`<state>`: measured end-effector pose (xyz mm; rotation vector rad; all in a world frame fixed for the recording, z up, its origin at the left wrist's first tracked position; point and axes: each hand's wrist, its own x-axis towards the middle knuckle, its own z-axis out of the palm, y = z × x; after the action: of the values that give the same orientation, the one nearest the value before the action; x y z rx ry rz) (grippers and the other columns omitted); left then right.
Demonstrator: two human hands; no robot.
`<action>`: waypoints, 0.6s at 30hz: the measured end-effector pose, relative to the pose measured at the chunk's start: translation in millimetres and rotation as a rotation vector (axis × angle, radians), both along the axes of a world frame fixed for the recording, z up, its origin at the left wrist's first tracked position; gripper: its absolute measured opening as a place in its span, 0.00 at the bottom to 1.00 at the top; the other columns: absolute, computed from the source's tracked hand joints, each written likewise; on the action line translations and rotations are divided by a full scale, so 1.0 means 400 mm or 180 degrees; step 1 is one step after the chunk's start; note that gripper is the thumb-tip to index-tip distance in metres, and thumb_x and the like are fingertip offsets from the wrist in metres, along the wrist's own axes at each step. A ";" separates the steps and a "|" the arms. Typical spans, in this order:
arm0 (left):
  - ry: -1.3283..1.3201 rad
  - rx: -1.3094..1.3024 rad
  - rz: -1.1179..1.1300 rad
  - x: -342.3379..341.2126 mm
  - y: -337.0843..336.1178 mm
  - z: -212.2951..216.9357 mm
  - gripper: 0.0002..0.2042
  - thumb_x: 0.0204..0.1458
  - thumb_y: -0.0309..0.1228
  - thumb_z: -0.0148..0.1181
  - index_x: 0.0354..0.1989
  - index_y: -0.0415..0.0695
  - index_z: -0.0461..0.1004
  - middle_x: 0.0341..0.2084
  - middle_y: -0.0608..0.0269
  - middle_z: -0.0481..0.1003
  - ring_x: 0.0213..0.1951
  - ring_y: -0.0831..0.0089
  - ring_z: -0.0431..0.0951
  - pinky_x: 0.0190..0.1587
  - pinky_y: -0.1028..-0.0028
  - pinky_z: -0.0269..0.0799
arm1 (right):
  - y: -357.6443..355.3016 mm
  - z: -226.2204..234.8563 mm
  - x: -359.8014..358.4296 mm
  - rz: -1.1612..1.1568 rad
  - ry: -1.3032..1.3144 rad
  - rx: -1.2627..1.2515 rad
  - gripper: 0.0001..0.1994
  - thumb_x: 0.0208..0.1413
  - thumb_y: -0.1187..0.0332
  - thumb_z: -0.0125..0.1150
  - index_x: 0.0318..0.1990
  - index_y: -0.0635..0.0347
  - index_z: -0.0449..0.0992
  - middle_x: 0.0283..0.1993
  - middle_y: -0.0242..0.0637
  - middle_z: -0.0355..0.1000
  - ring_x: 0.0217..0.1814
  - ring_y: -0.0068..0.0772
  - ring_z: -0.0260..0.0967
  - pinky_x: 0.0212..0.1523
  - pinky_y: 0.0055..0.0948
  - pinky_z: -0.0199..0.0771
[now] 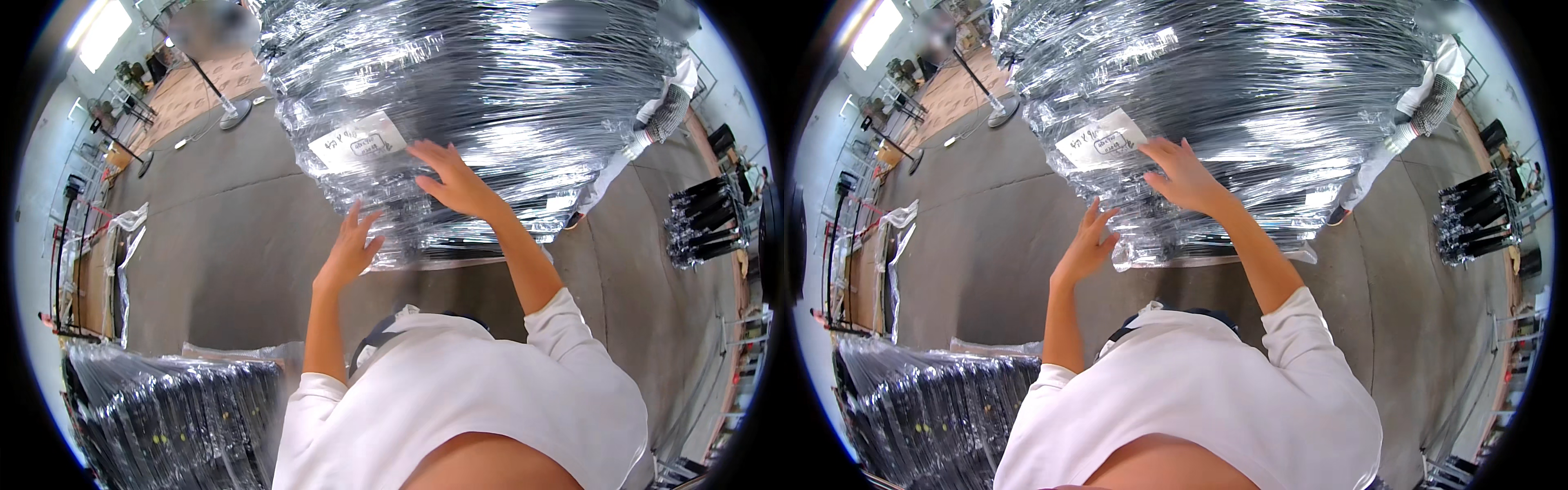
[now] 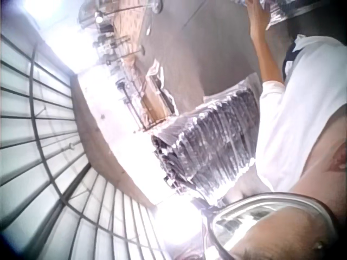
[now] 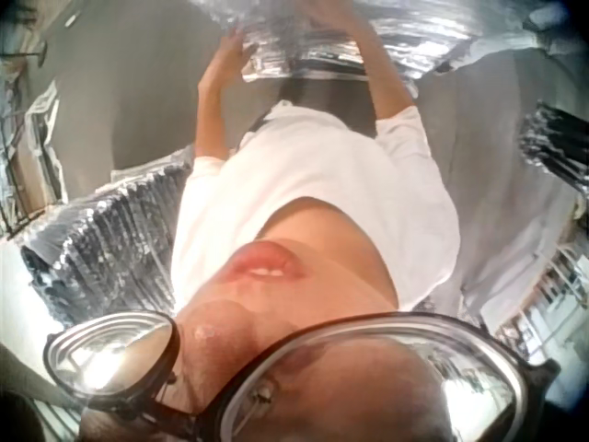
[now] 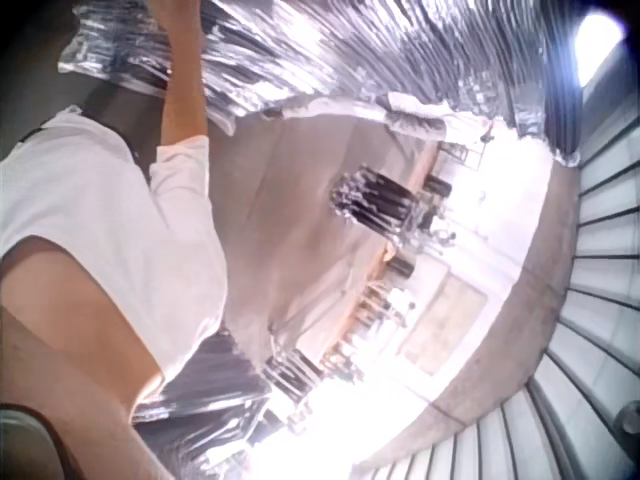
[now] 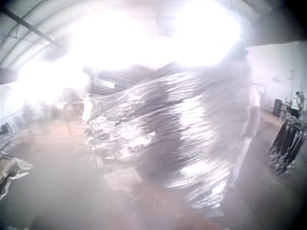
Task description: The person wraps a stack of black plastic chairs with clear plastic film in a warehouse setting. They pull the film from a roll, encircle the stack, and smooth the film to secure it. The person also handles a label and interacts with a coworker during the process.
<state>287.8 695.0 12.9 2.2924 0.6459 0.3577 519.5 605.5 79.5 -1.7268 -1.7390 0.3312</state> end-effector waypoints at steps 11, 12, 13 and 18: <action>-0.1122 0.1843 -0.0190 0.134 0.237 0.311 0.30 0.46 0.23 0.57 0.60 0.47 0.57 0.65 0.49 0.43 0.66 0.47 0.40 0.63 0.55 0.41 | 0.234 0.292 0.060 -0.0841 -0.1683 0.1617 0.29 0.53 0.65 0.53 0.62 0.59 0.55 0.69 0.44 0.44 0.71 0.42 0.37 0.65 0.56 0.34; -0.1254 0.2201 -0.0115 0.152 0.256 0.344 0.31 0.45 0.22 0.58 0.61 0.47 0.57 0.65 0.49 0.43 0.66 0.47 0.40 0.63 0.54 0.40 | 0.249 0.293 0.065 -0.0910 -0.1682 0.1567 0.29 0.52 0.66 0.54 0.62 0.59 0.55 0.69 0.44 0.44 0.71 0.42 0.38 0.65 0.56 0.35; -0.1302 0.2393 0.0005 0.164 0.279 0.369 0.30 0.48 0.25 0.56 0.62 0.47 0.56 0.65 0.50 0.44 0.66 0.47 0.40 0.63 0.51 0.37 | 0.266 0.287 0.070 -0.0975 -0.1691 0.1525 0.29 0.52 0.66 0.54 0.62 0.59 0.55 0.69 0.43 0.44 0.71 0.41 0.38 0.64 0.57 0.36; -0.1248 0.2994 0.0904 0.238 0.351 0.483 0.31 0.53 0.38 0.50 0.64 0.43 0.48 0.65 0.48 0.43 0.66 0.48 0.40 0.63 0.52 0.36 | 0.274 0.276 0.094 -0.1175 -0.1932 0.1537 0.29 0.49 0.71 0.53 0.61 0.62 0.57 0.68 0.44 0.46 0.70 0.39 0.44 0.63 0.56 0.42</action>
<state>382.9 835.2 206.3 2.8388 0.6776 1.4611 556.9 714.9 189.8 -1.8206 -1.6413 -0.7864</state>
